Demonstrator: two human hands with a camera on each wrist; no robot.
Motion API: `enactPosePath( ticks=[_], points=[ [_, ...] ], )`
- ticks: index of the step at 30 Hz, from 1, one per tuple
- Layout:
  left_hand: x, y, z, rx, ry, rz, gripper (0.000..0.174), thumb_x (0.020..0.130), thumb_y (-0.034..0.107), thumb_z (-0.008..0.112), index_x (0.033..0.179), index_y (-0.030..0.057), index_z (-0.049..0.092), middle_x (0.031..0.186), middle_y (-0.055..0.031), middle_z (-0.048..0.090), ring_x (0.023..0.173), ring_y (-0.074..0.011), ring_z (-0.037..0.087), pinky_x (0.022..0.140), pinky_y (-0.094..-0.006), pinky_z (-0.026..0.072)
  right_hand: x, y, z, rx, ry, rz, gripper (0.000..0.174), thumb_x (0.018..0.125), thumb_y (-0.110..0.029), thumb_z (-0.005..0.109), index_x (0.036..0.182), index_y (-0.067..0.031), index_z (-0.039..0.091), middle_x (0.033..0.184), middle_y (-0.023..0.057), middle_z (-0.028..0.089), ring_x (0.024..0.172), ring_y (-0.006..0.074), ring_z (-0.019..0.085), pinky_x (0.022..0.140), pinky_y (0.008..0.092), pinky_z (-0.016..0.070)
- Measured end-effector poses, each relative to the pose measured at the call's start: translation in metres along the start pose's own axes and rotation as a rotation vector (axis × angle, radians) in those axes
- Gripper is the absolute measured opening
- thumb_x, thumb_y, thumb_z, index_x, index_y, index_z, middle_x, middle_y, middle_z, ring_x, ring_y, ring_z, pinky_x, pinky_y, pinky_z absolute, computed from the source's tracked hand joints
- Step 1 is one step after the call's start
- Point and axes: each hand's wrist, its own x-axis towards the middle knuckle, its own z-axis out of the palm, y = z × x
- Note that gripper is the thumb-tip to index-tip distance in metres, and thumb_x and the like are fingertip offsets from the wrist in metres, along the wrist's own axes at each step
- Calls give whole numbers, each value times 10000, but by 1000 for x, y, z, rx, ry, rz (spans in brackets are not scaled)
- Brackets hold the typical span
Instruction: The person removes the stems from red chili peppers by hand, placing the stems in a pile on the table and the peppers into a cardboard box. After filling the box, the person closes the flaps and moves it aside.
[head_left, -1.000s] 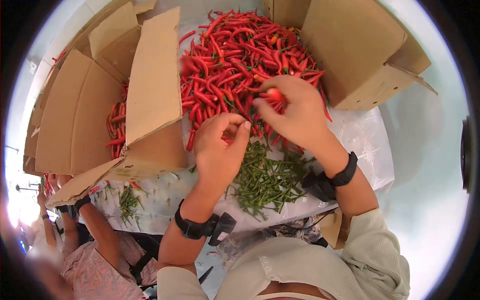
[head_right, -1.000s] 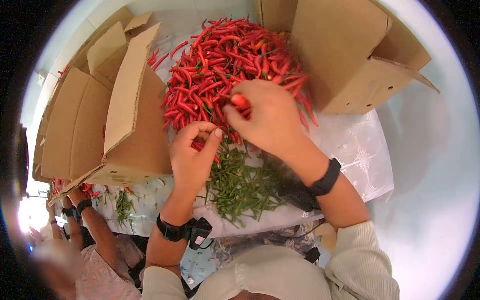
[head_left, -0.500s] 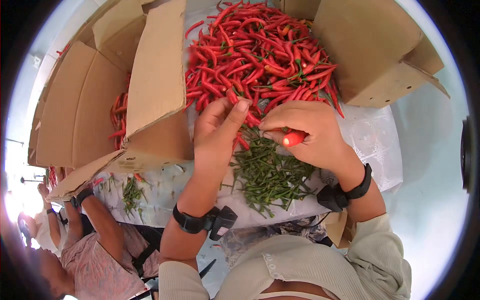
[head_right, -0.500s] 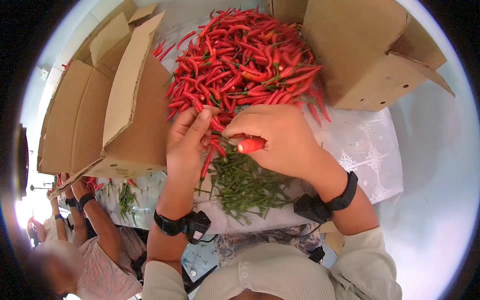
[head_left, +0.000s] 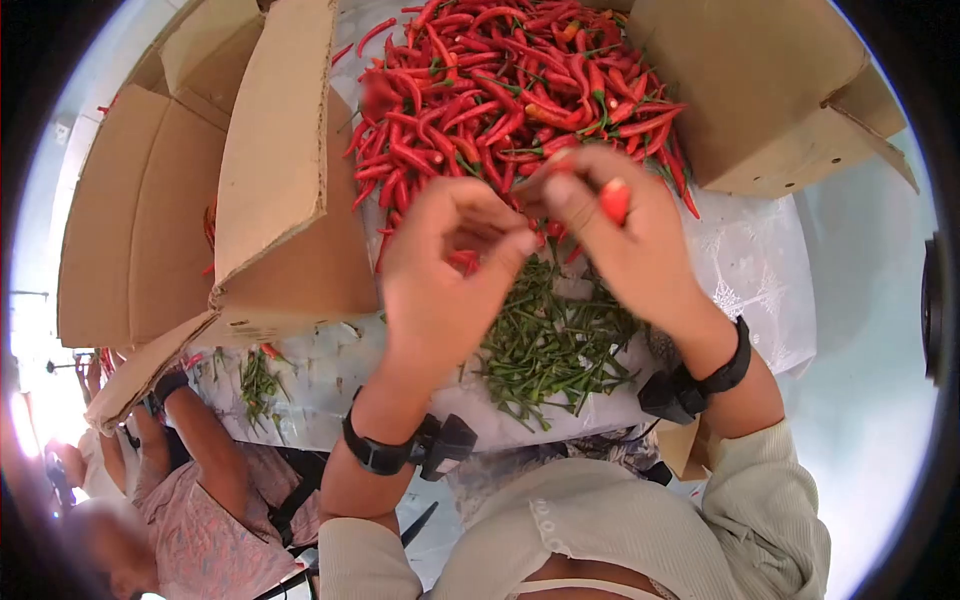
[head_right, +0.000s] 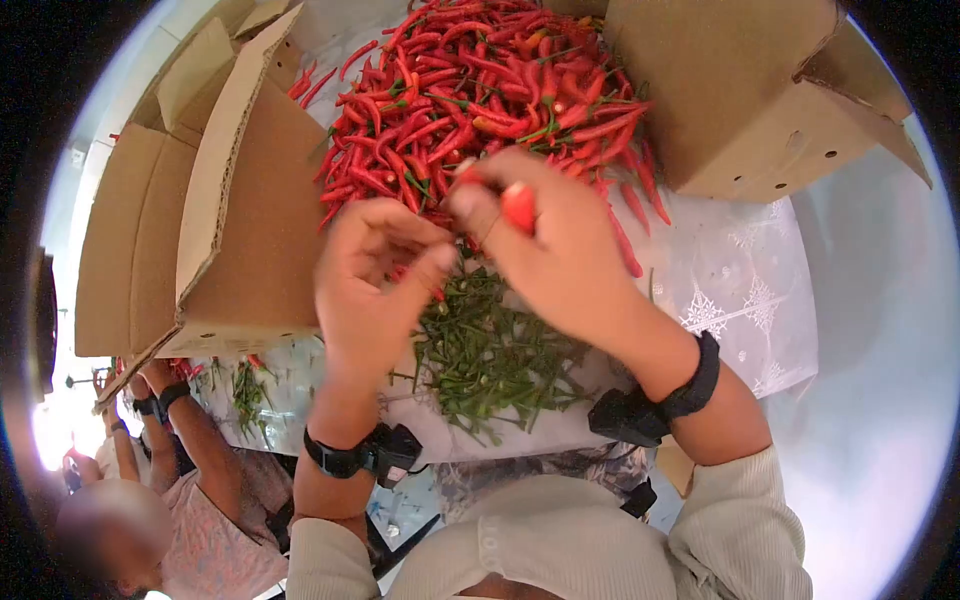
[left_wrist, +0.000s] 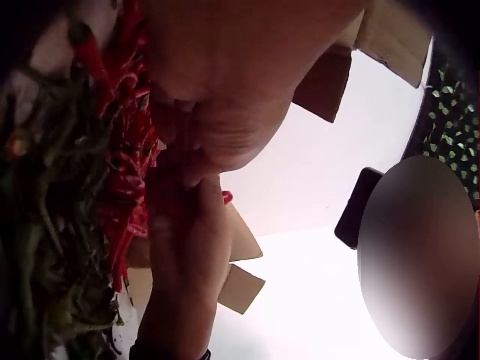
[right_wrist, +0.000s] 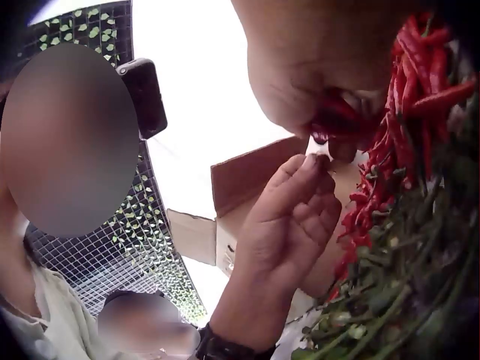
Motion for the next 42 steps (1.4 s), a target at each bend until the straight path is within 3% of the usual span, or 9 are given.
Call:
enactPosePath(
  ticks=[3, 6, 15, 17, 26, 33, 38, 40, 42],
  points=[
    [7, 1, -25, 477, 38, 151, 266, 769, -91, 618, 1001, 39, 629, 970, -81, 624, 955, -238, 593, 821, -318, 469, 7, -4, -8, 142, 125, 141, 217, 929, -149, 605, 1091, -9, 573, 866, 59, 643, 778, 133, 634, 661, 287, 517],
    [10, 13, -37, 902, -197, 292, 313, 724, -104, 591, 999, 35, 646, 987, -105, 586, 1008, -298, 532, 877, -384, 438, 6, -7, -16, -15, 132, 128, 217, 945, -164, 581, 1113, -27, 572, 806, 34, 601, 635, 78, 567, 567, 231, 471],
    [3, 8, -38, 1150, -219, 142, 216, 698, -38, 650, 898, 39, 679, 955, -102, 548, 969, -302, 509, 844, -397, 437, 10, 3, -18, 72, 80, 280, 364, 851, -213, 698, 1115, 10, 584, 730, 44, 638, 644, 134, 593, 645, 282, 489],
    [5, 7, -38, 1118, -245, 159, 223, 667, -20, 699, 880, 41, 670, 931, -106, 547, 955, -311, 511, 836, -408, 430, 8, 19, -14, -190, 115, 96, 409, 818, -222, 728, 1117, 16, 583, 733, 47, 650, 685, 148, 613, 681, 294, 497],
    [7, 8, -32, 703, 71, 167, 220, 744, 80, 775, 938, 22, 688, 888, -81, 610, 829, -198, 593, 751, -308, 472, 11, -1, -24, -108, -37, 320, 282, 755, -173, 768, 952, -6, 655, 815, 36, 658, 763, 106, 598, 711, 282, 484],
    [0, 1, -6, 313, 24, 70, 173, 813, 107, 742, 929, 4, 665, 809, -87, 625, 697, -171, 612, 641, -293, 487, 6, -5, -15, 180, -98, 254, 264, 818, -255, 765, 920, -32, 666, 775, -2, 629, 680, 55, 558, 549, 217, 452],
    [-3, 3, -2, 329, -124, 48, 187, 865, 176, 711, 891, 0, 654, 747, -71, 614, 686, -142, 590, 621, -283, 463, 7, -10, -17, 233, -149, 420, 326, 930, -369, 640, 890, -46, 629, 742, 10, 634, 689, 82, 603, 564, 228, 475],
    [-2, 11, -16, 468, -38, -27, 214, 897, 201, 691, 888, -9, 647, 760, -40, 617, 698, -98, 567, 623, -265, 445, 8, 0, -12, 252, -18, 264, 371, 962, -405, 575, 906, -39, 603, 723, 18, 622, 695, 111, 618, 613, 247, 489],
    [-2, 15, -27, 713, -45, 31, 232, 869, 215, 695, 836, -6, 634, 747, -83, 611, 647, -175, 577, 590, -317, 439, 10, 6, -11, 339, 56, 209, 382, 989, -412, 520, 912, -42, 576, 707, 28, 605, 693, 143, 627, 658, 273, 501]
  ],
)
